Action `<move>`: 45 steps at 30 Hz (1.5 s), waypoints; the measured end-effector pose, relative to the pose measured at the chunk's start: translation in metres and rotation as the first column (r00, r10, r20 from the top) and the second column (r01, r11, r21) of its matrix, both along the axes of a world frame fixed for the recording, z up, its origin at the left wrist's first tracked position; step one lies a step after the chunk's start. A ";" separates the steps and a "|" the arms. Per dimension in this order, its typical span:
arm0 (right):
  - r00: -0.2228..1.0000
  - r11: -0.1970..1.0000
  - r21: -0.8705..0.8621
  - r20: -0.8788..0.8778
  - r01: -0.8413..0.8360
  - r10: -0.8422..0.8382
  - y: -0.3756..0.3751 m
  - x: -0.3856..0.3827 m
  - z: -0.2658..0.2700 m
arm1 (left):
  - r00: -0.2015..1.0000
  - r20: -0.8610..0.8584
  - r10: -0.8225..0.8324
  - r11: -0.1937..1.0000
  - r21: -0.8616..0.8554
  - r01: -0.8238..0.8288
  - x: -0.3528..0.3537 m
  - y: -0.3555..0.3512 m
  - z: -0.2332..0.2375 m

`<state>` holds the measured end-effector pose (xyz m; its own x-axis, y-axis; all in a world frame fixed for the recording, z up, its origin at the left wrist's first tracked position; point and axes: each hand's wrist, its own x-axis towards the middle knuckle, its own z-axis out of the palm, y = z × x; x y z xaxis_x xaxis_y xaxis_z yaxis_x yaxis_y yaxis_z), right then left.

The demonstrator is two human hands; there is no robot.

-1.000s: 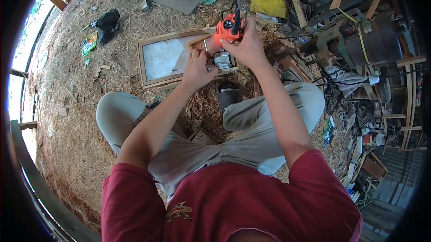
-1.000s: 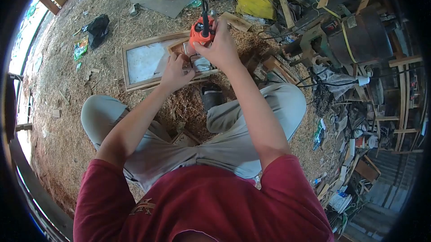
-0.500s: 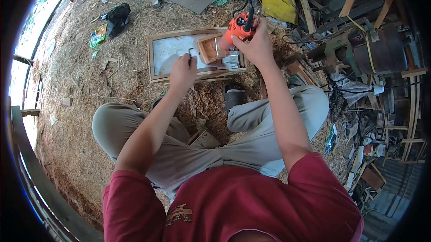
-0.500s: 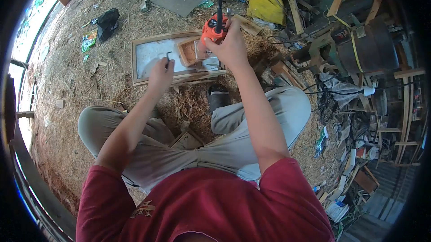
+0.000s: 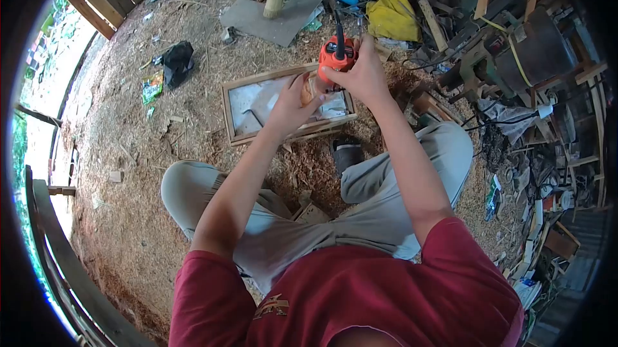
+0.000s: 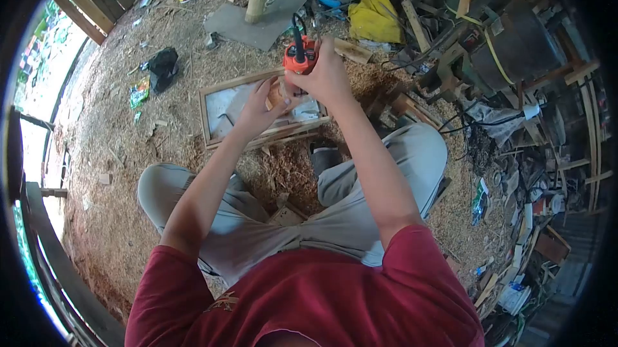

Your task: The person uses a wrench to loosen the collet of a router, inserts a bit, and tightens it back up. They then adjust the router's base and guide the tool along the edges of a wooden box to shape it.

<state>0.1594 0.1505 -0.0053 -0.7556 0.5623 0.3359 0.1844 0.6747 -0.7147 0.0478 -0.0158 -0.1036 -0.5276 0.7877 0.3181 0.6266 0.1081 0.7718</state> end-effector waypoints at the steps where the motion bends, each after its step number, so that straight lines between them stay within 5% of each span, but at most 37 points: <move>1: 0.998 1.000 0.012 0.054 0.026 -0.027 -0.001 0.001 0.010 | 0.996 0.077 -0.049 0.999 0.025 0.047 0.001 0.004 0.013; 3: 0.998 1.000 0.027 -0.063 0.003 -0.002 -0.004 0.002 0.026 | 0.983 0.131 -0.128 0.989 0.094 0.116 -0.006 0.014 0.019; 5: 0.988 0.999 0.002 -0.150 -0.044 0.043 0.001 -0.001 0.031 | 0.862 0.484 -0.153 0.987 0.029 0.159 -0.007 0.009 0.038; 9: 0.984 0.993 -0.097 -0.171 -0.070 0.053 -0.008 -0.013 0.037 | 0.786 0.587 -0.194 0.976 0.194 0.097 -0.001 -0.008 0.051; 11: 0.982 0.920 -0.384 -0.187 -0.074 0.001 -0.001 -0.019 0.031 | 0.718 0.670 -0.191 0.970 0.242 0.032 -0.004 -0.016 0.045; 15: 0.996 0.765 -0.643 -0.060 0.016 -0.072 0.005 0.002 0.021 | 0.354 0.916 -0.188 0.941 0.271 -0.201 -0.020 -0.031 0.027; 17: 0.989 0.719 -0.680 0.125 0.145 -0.081 0.015 0.002 -0.023 | 0.305 0.938 -0.164 0.945 0.239 -0.225 -0.031 -0.046 0.043; 20: 0.881 0.628 -0.731 0.448 0.265 0.150 0.003 -0.004 -0.079 | 0.208 0.955 -0.211 0.920 0.266 -0.287 -0.043 -0.058 0.062; 21: 0.836 0.644 -0.728 0.489 0.234 0.249 -0.003 -0.007 -0.103 | 0.193 0.949 -0.249 0.911 0.297 -0.287 -0.048 -0.061 0.065; 23: 0.840 0.472 -0.842 0.438 0.259 0.320 -0.035 -0.012 -0.122 | 0.164 0.943 -0.290 0.896 0.327 -0.299 -0.052 -0.069 0.080; 32: 0.907 0.637 -0.749 0.122 -0.184 0.404 -0.078 -0.057 -0.156 | 0.199 0.959 -0.201 0.918 0.256 -0.305 -0.056 -0.083 0.082; 35: 0.908 0.671 -0.734 0.205 -0.105 0.366 -0.064 -0.054 -0.126 | 0.197 0.948 -0.251 0.926 0.294 -0.234 -0.050 -0.092 0.078; 39: 0.987 0.738 -0.665 0.002 -0.117 0.159 -0.043 -0.049 -0.068 | 0.501 0.862 -0.081 0.950 0.218 -0.222 -0.043 -0.080 0.056; 43: 0.974 0.775 -0.596 -0.196 -0.212 0.116 -0.061 -0.026 0.016 | 0.673 0.736 -0.067 0.986 0.152 -0.068 -0.026 -0.068 0.049; 45: 0.939 0.840 -0.438 -0.266 -0.320 0.219 -0.049 -0.021 0.014 | 0.732 0.663 -0.157 0.980 0.195 0.033 -0.013 -0.064 0.044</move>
<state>0.1383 0.1015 0.0089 -0.8464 0.4738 0.2430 -0.1336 0.2529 -0.9582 0.0344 -0.0800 -0.0597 -0.5763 0.8165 0.0332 -0.0633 -0.0852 0.9944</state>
